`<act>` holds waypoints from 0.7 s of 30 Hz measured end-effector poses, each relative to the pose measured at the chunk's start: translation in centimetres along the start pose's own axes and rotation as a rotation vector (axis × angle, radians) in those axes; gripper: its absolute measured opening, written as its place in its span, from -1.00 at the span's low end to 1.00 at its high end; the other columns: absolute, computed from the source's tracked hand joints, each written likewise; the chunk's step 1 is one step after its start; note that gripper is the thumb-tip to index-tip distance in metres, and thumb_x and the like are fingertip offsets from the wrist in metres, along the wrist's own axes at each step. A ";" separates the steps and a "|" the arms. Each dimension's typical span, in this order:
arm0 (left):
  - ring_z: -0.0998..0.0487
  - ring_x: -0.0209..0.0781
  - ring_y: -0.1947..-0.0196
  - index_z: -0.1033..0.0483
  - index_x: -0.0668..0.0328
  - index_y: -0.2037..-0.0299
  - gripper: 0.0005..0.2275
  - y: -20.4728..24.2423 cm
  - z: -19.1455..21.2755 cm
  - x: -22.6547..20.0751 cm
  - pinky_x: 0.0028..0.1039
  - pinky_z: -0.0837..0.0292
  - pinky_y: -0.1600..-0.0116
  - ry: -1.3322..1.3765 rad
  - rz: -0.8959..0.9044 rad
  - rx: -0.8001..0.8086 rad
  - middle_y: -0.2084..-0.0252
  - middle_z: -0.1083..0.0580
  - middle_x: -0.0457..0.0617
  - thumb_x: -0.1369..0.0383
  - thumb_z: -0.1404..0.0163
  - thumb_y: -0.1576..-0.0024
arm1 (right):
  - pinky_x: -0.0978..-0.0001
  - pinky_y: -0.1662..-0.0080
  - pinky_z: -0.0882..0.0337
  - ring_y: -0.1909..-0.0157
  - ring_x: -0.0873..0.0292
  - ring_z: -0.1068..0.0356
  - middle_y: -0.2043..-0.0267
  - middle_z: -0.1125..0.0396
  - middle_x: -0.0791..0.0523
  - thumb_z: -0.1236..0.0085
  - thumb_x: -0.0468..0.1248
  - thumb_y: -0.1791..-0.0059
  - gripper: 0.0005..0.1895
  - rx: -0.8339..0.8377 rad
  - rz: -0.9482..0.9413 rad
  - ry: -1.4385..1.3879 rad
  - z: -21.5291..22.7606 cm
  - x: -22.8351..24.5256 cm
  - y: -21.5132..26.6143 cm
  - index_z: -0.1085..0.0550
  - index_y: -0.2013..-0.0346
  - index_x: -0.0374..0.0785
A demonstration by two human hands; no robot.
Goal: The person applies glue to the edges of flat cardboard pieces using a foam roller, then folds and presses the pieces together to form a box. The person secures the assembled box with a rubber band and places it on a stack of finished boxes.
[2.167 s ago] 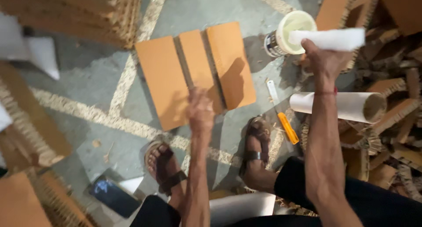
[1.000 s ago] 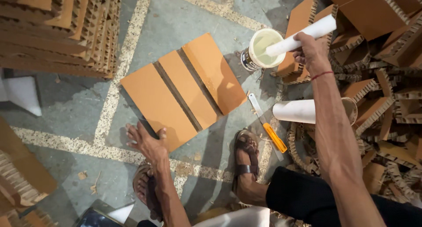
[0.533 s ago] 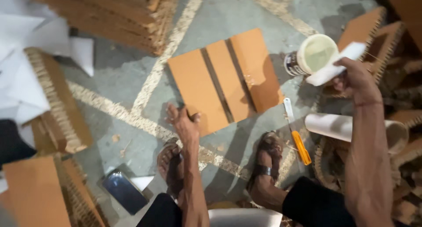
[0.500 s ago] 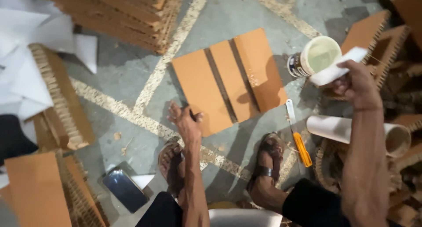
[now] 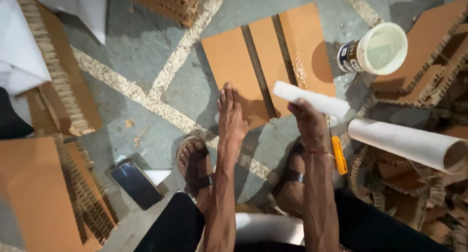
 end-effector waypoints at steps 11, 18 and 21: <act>0.20 0.23 -0.53 0.07 0.51 -0.39 0.04 0.1 0.6 -0.6 0.04 0.19 -0.51 0.153 0.032 0.004 -0.50 0.12 0.27 0.26 -0.41 0.22 | 0.39 0.22 -0.50 0.33 0.23 -0.49 0.37 -0.48 0.08 -0.41 -0.27 0.13 -0.73 0.045 0.467 1.149 -3.4 0.6 8.2 -0.50 0.26 -0.31; 0.18 0.21 -0.56 0.05 0.48 -0.44 -0.02 0.1 0.3 -0.6 0.01 0.18 -0.55 0.059 0.005 -0.038 -0.55 0.15 0.28 0.39 -0.36 0.15 | 0.40 0.33 -0.46 0.42 0.26 -0.49 0.45 -0.49 0.07 -0.47 -0.23 0.22 -0.72 -0.004 0.515 1.389 -5.7 0.7 9.8 -0.52 0.37 -0.25; 0.18 0.19 -0.57 0.05 0.48 -0.45 -0.04 0.2 0.2 -0.5 -0.01 0.19 -0.55 0.057 0.014 -0.038 -0.57 0.17 0.26 0.43 -0.35 0.13 | 0.38 0.32 -0.46 0.44 0.23 -0.45 0.45 -0.43 0.07 -0.41 -0.24 0.13 -0.73 0.059 0.651 1.287 -6.4 0.4 9.9 -0.44 0.36 -0.27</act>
Point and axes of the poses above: each hand's wrist, its own y-axis away from the middle knuckle, its own z-axis out of the back of the hand, x = y × z, the point moved 1 cm from there along -y, towards the middle knuckle
